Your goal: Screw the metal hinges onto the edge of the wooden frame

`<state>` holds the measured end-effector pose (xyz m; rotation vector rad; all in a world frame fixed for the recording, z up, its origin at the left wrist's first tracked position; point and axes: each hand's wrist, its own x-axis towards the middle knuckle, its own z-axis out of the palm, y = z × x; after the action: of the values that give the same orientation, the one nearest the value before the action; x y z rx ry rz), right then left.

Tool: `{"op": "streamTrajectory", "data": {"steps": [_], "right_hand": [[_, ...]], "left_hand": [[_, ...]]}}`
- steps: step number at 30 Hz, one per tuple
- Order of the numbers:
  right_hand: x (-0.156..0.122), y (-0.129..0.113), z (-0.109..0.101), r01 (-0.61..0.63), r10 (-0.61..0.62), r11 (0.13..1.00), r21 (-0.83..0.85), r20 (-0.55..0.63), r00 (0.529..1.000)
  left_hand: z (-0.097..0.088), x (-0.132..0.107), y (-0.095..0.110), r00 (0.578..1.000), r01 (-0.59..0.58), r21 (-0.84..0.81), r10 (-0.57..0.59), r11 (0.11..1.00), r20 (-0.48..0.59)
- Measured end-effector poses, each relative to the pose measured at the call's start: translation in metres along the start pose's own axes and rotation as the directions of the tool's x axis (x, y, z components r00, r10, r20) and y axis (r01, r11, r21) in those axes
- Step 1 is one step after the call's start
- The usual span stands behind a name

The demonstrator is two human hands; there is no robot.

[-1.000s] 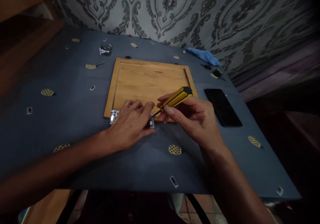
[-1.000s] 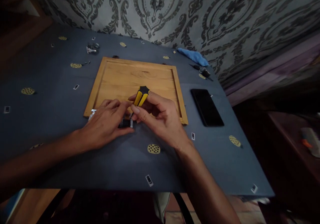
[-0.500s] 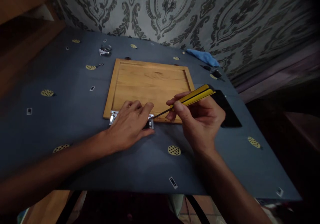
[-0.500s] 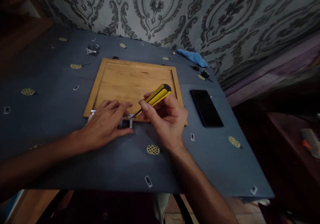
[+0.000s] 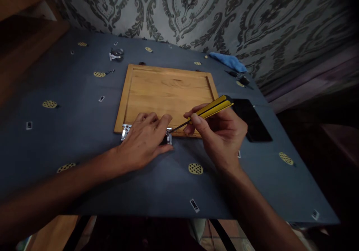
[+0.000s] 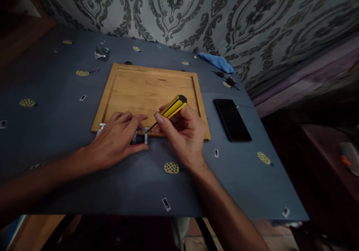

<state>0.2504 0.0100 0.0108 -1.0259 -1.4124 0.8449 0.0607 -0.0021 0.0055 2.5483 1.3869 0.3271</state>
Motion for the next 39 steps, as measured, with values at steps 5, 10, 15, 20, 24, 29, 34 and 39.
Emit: {"op": "streamTrajectory", "data": {"steps": [5,10,15,20,24,29,34,39], "right_hand": [[0.000,0.001,-0.001,-0.005,0.004,0.999,0.040,0.036,0.999],[0.000,-0.004,-0.004,-0.023,0.011,0.998,0.064,0.176,0.984],[-0.002,-0.009,-0.003,-0.026,0.007,0.997,0.079,0.236,0.972],[0.000,-0.013,0.005,-0.016,0.005,0.998,0.064,0.166,0.986],[0.005,-0.014,0.006,-0.059,0.046,0.996,0.061,0.193,0.980],[0.005,-0.015,0.001,-0.060,0.032,0.994,0.089,0.280,0.960],[0.003,-0.014,-0.002,-0.035,0.026,0.999,0.031,0.246,0.969],[0.002,-0.012,-0.004,0.000,-0.001,1.000,0.006,0.176,0.984]], "left_hand": [[0.001,0.000,0.000,1.000,-0.002,-0.007,0.002,1.000,-0.018],[0.001,0.000,0.000,1.000,0.009,-0.017,-0.009,1.000,-0.023],[0.001,0.000,0.001,1.000,0.014,-0.014,-0.014,1.000,-0.020],[0.001,0.000,0.000,1.000,0.015,-0.017,-0.015,1.000,-0.012],[0.002,-0.001,-0.002,1.000,0.014,-0.040,-0.014,0.999,-0.018],[0.003,-0.002,-0.003,1.000,0.005,-0.065,-0.007,0.998,-0.023],[0.000,-0.001,-0.002,1.000,0.017,-0.065,-0.017,0.998,0.011],[-0.004,0.001,0.000,0.998,0.026,-0.052,-0.023,0.998,0.053]]}}
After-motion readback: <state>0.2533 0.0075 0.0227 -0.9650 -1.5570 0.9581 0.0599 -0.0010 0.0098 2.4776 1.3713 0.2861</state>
